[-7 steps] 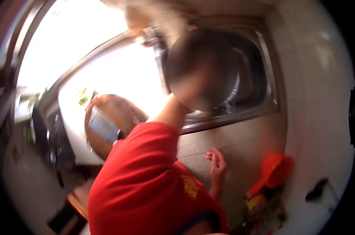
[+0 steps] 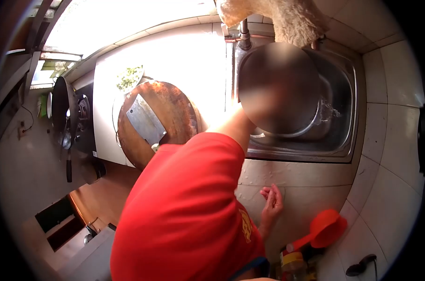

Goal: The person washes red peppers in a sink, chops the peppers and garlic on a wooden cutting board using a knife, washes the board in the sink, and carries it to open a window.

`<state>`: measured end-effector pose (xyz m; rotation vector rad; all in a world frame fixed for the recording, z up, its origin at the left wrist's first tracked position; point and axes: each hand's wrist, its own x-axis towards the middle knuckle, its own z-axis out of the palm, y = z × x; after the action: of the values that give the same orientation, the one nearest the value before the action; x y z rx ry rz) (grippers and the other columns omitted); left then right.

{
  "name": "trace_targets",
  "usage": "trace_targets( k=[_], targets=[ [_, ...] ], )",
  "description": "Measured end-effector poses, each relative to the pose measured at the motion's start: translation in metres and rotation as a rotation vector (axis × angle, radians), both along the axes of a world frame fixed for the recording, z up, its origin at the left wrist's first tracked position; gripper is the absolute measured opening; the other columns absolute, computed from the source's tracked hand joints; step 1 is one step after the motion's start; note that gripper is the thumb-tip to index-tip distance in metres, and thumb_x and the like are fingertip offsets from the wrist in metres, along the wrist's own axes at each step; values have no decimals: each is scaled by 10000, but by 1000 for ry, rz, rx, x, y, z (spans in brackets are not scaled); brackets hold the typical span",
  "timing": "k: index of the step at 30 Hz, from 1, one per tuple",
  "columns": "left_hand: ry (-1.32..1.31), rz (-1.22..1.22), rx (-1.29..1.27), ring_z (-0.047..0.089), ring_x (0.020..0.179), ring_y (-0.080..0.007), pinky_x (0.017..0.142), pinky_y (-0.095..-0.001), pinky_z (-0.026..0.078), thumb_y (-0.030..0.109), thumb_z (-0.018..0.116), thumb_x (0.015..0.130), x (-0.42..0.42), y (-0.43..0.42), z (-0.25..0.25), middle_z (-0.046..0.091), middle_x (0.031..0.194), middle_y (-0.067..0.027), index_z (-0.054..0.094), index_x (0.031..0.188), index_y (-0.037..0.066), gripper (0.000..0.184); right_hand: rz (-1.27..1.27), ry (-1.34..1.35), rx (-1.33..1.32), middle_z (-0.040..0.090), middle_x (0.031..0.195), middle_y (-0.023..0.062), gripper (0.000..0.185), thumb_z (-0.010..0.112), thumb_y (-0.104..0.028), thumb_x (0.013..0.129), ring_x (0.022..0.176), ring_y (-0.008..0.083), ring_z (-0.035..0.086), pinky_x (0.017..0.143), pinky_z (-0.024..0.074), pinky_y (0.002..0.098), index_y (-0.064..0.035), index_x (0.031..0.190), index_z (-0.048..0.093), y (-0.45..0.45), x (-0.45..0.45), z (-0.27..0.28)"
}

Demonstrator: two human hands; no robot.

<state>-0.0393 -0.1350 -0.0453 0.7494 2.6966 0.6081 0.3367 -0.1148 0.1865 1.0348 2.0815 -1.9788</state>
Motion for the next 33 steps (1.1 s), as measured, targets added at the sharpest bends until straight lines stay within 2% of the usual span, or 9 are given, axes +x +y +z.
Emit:
trace_targets(
  k=[4, 5, 8, 16, 18, 23, 27, 30, 33],
  targets=[
    [99, -270, -91, 594, 1007, -347, 876, -424, 470, 280, 536, 854, -3, -23, 30, 588, 1165, -192, 564, 1198, 63, 407, -9, -27, 29, 639, 916, 114, 255, 455, -50, 966, 796, 153, 633, 752, 511, 263, 50, 1183, 545, -4, -6, 8],
    [-301, 450, 143, 587, 1032, -325, 915, -412, 451, 292, 551, 849, -2, -13, 61, 581, 1187, -178, 596, 1159, 56, 392, -15, -21, 31, 640, 917, 113, 257, 458, -52, 966, 800, 154, 634, 752, 510, 263, 48, 1187, 544, -2, -11, 7],
    [-358, 529, 283, 574, 1060, -315, 928, -408, 446, 275, 538, 858, 19, -17, 133, 573, 1192, -181, 603, 1150, 59, 370, -3, -9, 38, 642, 926, 116, 260, 463, -54, 965, 806, 152, 636, 751, 510, 262, 44, 1193, 543, -1, -16, 10],
    [-191, -252, -138, 458, 1214, -313, 973, -434, 412, 236, 473, 881, -30, -23, -48, 474, 1295, -185, 555, 1198, 61, 371, 132, 131, 131, 660, 931, 109, 242, 471, -58, 958, 816, 151, 646, 754, 509, 266, 40, 1152, 577, 6, -81, 41],
    [-232, -149, -302, 544, 1116, -282, 931, -347, 438, 197, 430, 914, -19, -24, 103, 560, 1169, -195, 581, 1128, 58, 297, 205, 206, 150, 658, 967, 112, 257, 472, -46, 948, 841, 149, 647, 763, 506, 266, 35, 1176, 560, 21, -120, 46],
    [183, -654, -320, 594, 1030, -369, 870, -437, 483, 172, 443, 882, -36, -1, -33, 569, 1155, -262, 585, 1129, 36, 315, 354, 190, 477, 633, 1065, 179, 328, 509, -50, 900, 896, 254, 653, 802, 509, 304, 29, 1218, 515, 70, -227, -62],
    [-547, 385, 126, 546, 1131, -346, 969, -425, 425, 214, 427, 908, -16, -11, 47, 508, 1264, -250, 517, 1247, 55, 385, 481, -502, 620, 588, 1164, 242, 342, 462, -43, 870, 1002, 333, 625, 859, 510, 359, -23, 1193, 570, 89, -289, -127],
    [-249, -18, 219, 525, 1122, -295, 966, -371, 416, 209, 475, 909, -10, -22, 45, 535, 1189, -210, 532, 1224, 57, 354, 297, 102, 1179, 656, 1049, 181, 262, 475, -149, 854, 1037, 346, 615, 907, 491, 424, -70, 952, 704, 44, -285, -220],
    [-184, -275, 146, 472, 1231, -310, 1018, -397, 397, 300, 515, 872, -46, -28, -35, 493, 1293, -239, 508, 1274, 90, 453, 454, -428, 575, 648, 1034, 213, 259, 470, -129, 834, 1015, 314, 627, 872, 503, 418, -12, 935, 678, 80, -288, -189]
  ],
)
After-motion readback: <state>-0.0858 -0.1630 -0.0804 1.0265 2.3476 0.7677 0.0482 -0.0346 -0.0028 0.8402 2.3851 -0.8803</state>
